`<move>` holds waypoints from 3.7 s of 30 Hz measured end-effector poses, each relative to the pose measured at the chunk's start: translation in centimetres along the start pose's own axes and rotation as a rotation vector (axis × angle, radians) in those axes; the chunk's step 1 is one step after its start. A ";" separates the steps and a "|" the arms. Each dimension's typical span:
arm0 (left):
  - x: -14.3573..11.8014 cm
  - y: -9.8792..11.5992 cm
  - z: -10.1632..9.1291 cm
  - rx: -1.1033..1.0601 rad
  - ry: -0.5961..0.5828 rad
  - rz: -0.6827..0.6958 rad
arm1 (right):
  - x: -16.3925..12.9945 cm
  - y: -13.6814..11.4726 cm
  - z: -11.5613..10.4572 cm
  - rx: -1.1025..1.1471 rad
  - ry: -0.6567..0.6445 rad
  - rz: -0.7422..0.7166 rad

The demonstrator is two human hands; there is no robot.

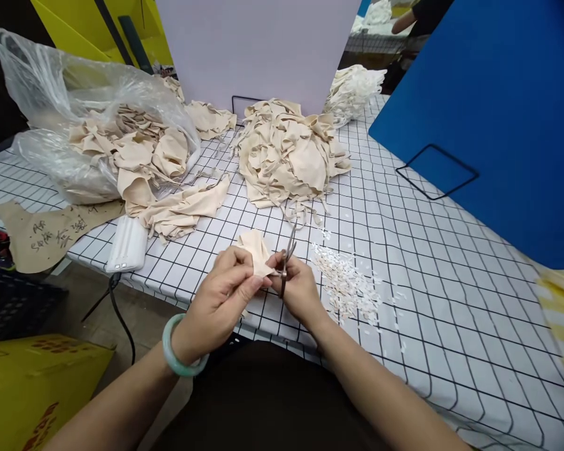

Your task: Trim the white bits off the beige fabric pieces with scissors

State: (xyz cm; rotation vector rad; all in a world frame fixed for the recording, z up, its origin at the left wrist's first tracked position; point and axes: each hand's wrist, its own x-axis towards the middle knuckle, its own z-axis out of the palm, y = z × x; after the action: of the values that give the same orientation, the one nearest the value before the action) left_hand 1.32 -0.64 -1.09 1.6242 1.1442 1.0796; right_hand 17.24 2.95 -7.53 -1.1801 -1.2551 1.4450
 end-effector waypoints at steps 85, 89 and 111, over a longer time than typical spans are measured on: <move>13.7 0.8 -2.4 0.267 0.091 0.192 | 8.2 -8.8 -2.6 -0.362 0.090 -0.344; 19.9 -1.3 -0.9 0.381 0.369 0.208 | 12.0 -12.4 -9.1 -0.546 0.387 -0.319; 4.5 -3.3 16.0 -0.028 -0.202 -0.062 | -6.9 1.8 -9.8 -0.636 0.307 -0.041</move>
State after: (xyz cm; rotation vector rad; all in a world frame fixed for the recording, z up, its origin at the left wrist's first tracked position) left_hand 16.71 1.89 -7.70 1.6243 1.0346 0.8665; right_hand 28.08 -2.26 -8.93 -1.7021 -1.5513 0.7976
